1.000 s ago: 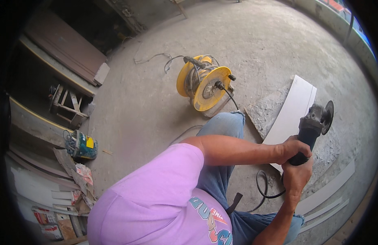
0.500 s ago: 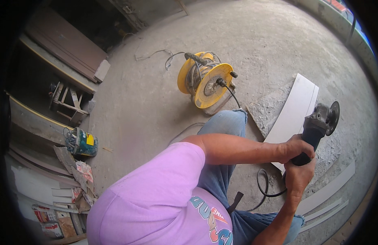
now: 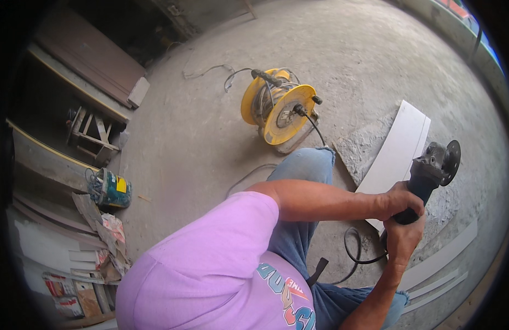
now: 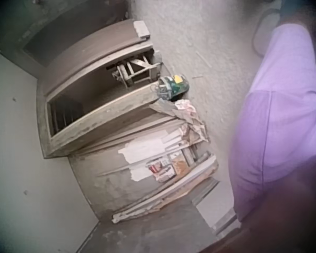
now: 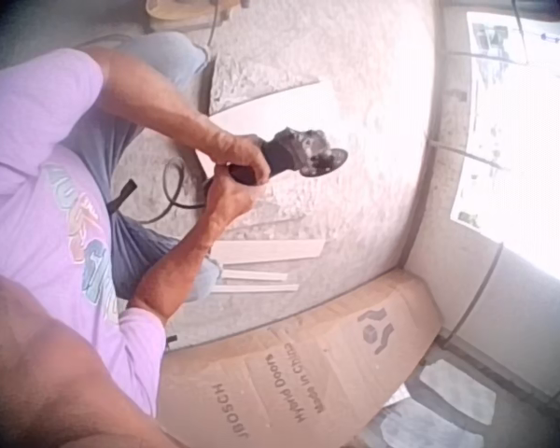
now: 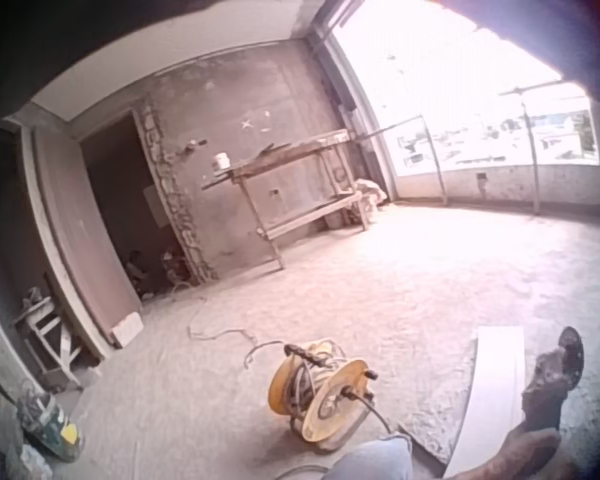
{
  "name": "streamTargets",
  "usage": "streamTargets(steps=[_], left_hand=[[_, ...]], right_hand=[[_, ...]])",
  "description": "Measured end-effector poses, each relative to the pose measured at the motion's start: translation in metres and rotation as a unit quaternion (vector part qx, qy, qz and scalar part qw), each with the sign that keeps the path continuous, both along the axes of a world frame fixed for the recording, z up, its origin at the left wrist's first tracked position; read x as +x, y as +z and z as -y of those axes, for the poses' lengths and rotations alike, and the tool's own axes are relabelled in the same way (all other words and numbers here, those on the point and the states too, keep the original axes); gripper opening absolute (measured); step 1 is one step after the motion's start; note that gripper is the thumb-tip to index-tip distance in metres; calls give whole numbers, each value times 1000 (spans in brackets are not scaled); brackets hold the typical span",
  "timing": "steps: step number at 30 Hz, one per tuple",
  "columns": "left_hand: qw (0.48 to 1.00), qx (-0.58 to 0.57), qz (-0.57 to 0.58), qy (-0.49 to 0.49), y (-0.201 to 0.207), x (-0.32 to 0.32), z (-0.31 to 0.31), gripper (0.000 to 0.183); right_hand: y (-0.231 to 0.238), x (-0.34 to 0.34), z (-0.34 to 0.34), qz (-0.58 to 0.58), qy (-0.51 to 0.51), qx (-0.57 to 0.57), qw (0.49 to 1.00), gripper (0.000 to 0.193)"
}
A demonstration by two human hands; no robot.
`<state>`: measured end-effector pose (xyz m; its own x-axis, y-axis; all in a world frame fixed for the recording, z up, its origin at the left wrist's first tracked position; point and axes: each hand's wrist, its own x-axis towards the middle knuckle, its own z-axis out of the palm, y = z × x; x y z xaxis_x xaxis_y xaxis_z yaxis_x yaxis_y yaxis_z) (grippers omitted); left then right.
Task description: The person sits on the floor and uses an angle grinder to smooth the edges of a white rectangular tile. They hold the tile steady with one hand while operating the tool with the other, moving the grinder along the tile's edges to create a smooth finish.
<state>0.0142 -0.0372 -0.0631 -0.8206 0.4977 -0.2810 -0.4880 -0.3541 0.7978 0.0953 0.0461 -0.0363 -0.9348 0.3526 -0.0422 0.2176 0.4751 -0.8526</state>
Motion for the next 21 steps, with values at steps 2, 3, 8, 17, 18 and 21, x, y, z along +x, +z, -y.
streamTargets(steps=[2,3,8,17,18,21], left_hand=[[1000,-9,2,26,0,1,-2,37],[1000,-9,4,21,0,1,-2,38],[1000,-18,8,12,0,0,-2,40],[999,-43,-6,17,4,-1,0,44],[999,-41,-5,14,5,-1,0,44],[999,-43,-4,10,5,0,1,44]], right_hand=[[-3,-1,-1,6,-9,-5,1000,66],[-4,-1,-2,-1,1,-6,1000,67],[-5,0,-1,4,-4,-18,1000,68],[-8,-1,-2,-10,-4,-16,1000,65],[-8,-1,-1,-13,3,-12,1000,65],[-9,-1,-1,-8,0,-8,1000,65]])
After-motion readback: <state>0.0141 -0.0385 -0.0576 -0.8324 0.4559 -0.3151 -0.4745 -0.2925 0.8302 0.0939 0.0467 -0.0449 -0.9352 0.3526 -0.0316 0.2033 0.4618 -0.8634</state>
